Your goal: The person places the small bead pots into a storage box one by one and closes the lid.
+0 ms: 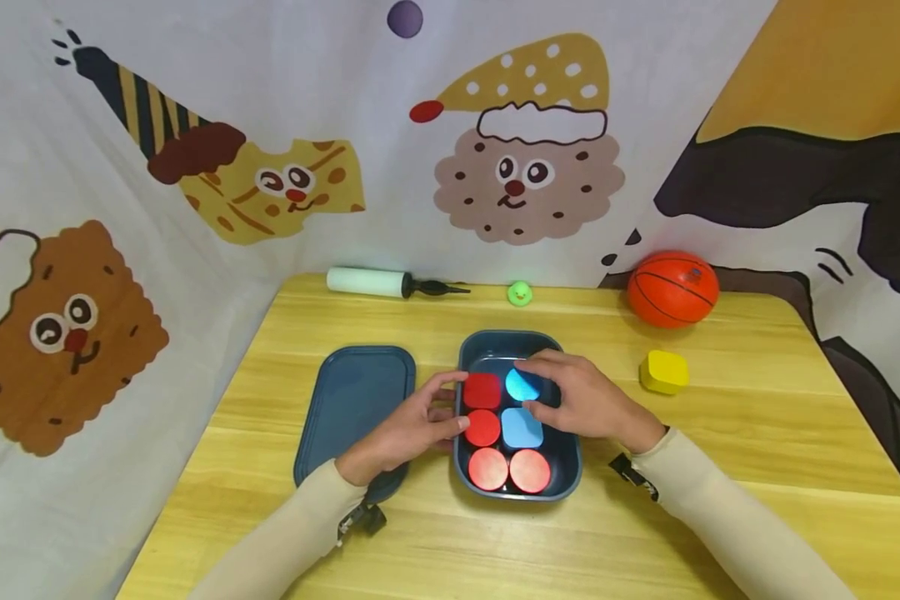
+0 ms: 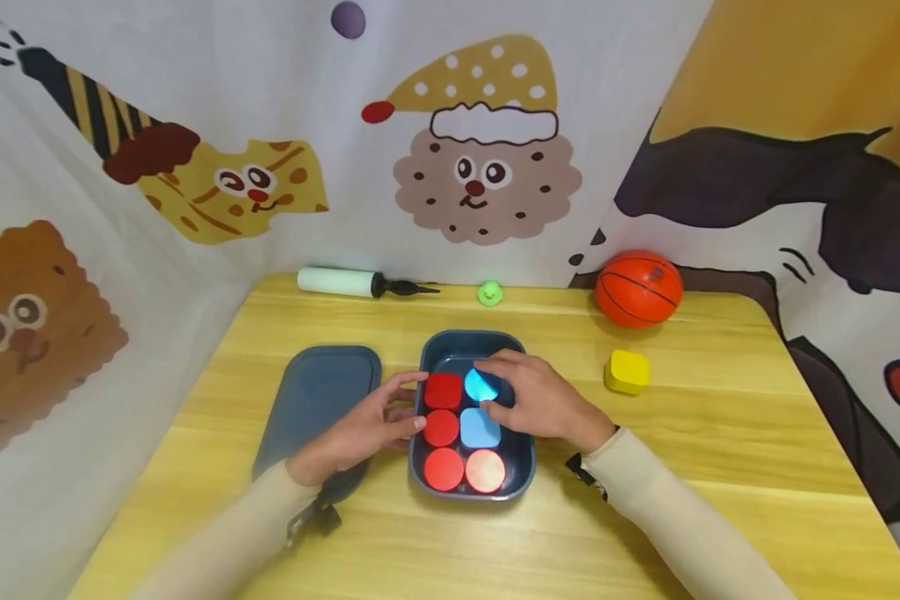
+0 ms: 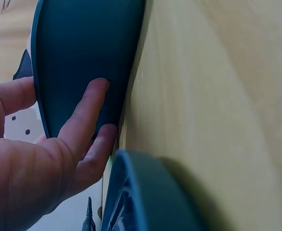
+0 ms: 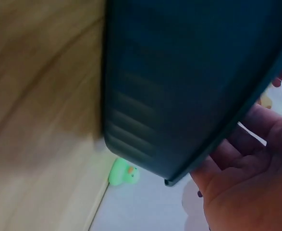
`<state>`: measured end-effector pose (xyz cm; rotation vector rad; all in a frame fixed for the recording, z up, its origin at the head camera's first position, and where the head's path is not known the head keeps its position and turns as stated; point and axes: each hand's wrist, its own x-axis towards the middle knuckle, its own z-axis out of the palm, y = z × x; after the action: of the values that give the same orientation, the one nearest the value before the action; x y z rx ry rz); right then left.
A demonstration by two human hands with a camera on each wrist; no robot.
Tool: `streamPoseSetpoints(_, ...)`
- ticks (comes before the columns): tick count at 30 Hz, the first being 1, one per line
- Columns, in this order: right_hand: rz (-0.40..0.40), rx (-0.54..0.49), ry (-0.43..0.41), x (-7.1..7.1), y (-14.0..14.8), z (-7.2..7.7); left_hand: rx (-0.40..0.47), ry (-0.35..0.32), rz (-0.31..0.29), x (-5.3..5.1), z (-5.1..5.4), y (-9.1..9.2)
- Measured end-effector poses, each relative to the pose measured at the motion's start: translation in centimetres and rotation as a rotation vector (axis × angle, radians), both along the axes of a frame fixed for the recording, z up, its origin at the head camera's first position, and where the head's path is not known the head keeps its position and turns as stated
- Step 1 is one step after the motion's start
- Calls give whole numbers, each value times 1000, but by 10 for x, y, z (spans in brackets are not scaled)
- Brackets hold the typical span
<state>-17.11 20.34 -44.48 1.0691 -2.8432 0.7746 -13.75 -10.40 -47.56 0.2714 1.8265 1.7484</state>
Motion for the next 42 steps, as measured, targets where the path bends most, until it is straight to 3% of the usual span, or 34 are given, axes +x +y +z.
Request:
streamPoseSetpoints(11, -12, 97, -2, 4, -9, -8, -3, 1, 5, 0, -1, 0)
streamPoseSetpoints(20, 0, 219, 6, 6, -12, -3, -4, 0, 9, 0, 0, 1)
streamPoseSetpoints(31, -1, 108, 52, 5, -5, 4, -3, 0, 7, 0, 0, 2)
streamPoseSetpoints(42, -86, -51, 92, 4, 20, 15, -15, 8, 7, 1, -1, 0)
